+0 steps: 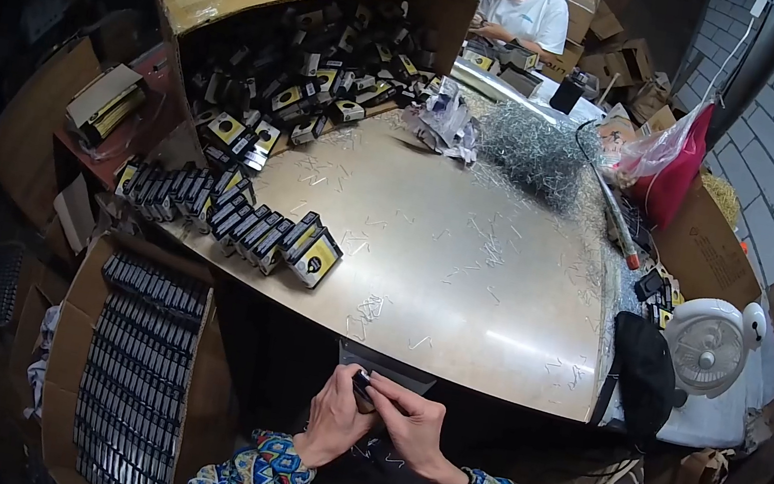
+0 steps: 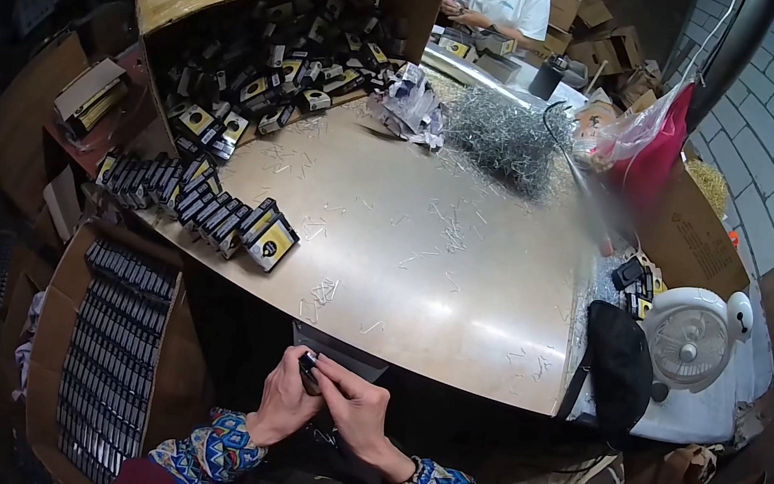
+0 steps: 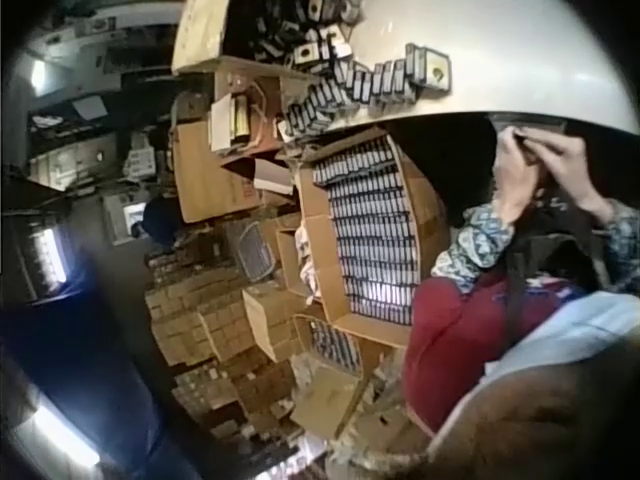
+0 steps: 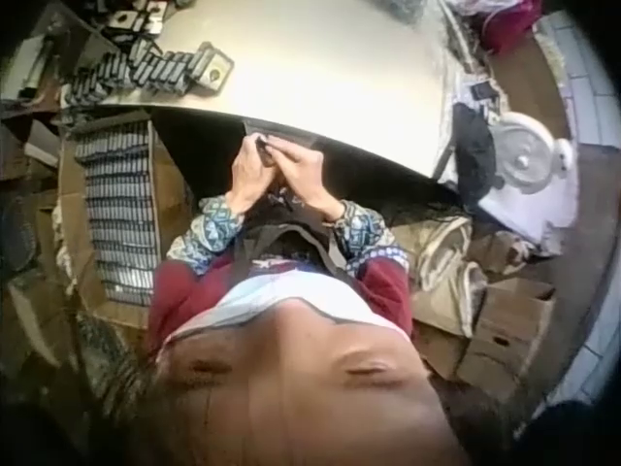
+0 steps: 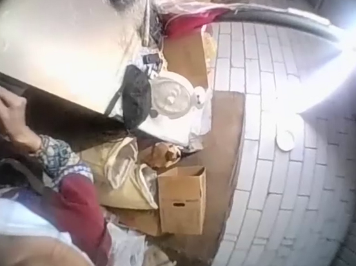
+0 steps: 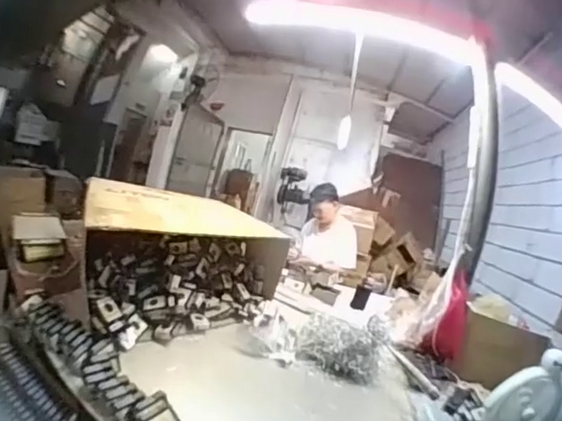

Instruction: Packaging small tape measures into cardboard boxes at a factory workbench.

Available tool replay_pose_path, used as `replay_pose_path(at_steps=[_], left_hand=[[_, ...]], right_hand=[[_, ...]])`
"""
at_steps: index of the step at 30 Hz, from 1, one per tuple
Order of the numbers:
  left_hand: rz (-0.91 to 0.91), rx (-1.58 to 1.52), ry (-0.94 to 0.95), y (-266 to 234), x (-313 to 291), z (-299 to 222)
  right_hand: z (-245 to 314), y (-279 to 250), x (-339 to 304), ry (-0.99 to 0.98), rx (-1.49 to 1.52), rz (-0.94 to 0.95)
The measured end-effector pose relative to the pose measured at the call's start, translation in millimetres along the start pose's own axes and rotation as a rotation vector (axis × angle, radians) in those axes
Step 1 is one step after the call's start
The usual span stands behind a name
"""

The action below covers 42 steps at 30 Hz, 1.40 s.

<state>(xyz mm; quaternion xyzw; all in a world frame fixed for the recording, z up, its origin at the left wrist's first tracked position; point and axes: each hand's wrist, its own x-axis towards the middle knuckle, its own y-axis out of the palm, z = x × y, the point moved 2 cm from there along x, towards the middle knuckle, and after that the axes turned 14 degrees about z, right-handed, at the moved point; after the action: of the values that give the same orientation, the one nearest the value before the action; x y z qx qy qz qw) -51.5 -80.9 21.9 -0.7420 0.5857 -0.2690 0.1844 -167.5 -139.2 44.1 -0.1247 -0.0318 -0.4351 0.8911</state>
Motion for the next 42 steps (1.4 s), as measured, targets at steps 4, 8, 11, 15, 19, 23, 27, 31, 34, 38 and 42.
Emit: replay_pose_path(at_steps=[4,8,11,15,19,23,27,31,34,38,42], left_hand=[[0.021,-0.039,-0.066,0.3,-0.1,4.2],[0.040,-0.107,-0.095,5.4,5.5,-5.3],[0.136,-0.079,-0.107,0.1,19.3,-23.5],[0.058,0.062,0.167,-12.4,24.7,-39.4],[0.123,-0.081,0.115,-3.1,29.2,-21.2],[0.095,-0.201,0.101,0.2,40.5,-15.2],[-0.046,-0.308,0.042,-5.9,76.7,-11.1],[-0.143,0.224,0.184,-51.3,89.4,-15.4],[-0.243,0.745,0.054,-75.3,97.0,5.4],[-0.179,0.705,0.169,-110.7,112.0,3.2],[0.022,0.761,0.155,-159.8,179.8,37.3]], right_hand=[[7.2,6.0,-2.0,-0.166,-0.280,0.012],[7.5,-0.2,-4.1,-0.443,-0.486,-0.002],[5.5,-31.8,4.4,-0.317,-0.446,0.039],[13.0,-112.5,11.6,-0.325,-0.606,-0.430],[-21.4,-144.5,18.1,-0.263,-0.805,-0.208],[-28.4,-133.0,32.9,-0.050,-0.342,-0.168],[-11.2,-69.9,45.9,-0.084,-0.074,-0.028],[-8.0,-39.9,64.9,-0.127,-0.155,0.015],[-14.4,-19.1,86.0,-0.200,-0.915,0.334],[-43.5,-32.4,135.3,-0.184,-1.207,0.348],[-70.3,-111.0,182.0,0.020,-1.257,0.311]])
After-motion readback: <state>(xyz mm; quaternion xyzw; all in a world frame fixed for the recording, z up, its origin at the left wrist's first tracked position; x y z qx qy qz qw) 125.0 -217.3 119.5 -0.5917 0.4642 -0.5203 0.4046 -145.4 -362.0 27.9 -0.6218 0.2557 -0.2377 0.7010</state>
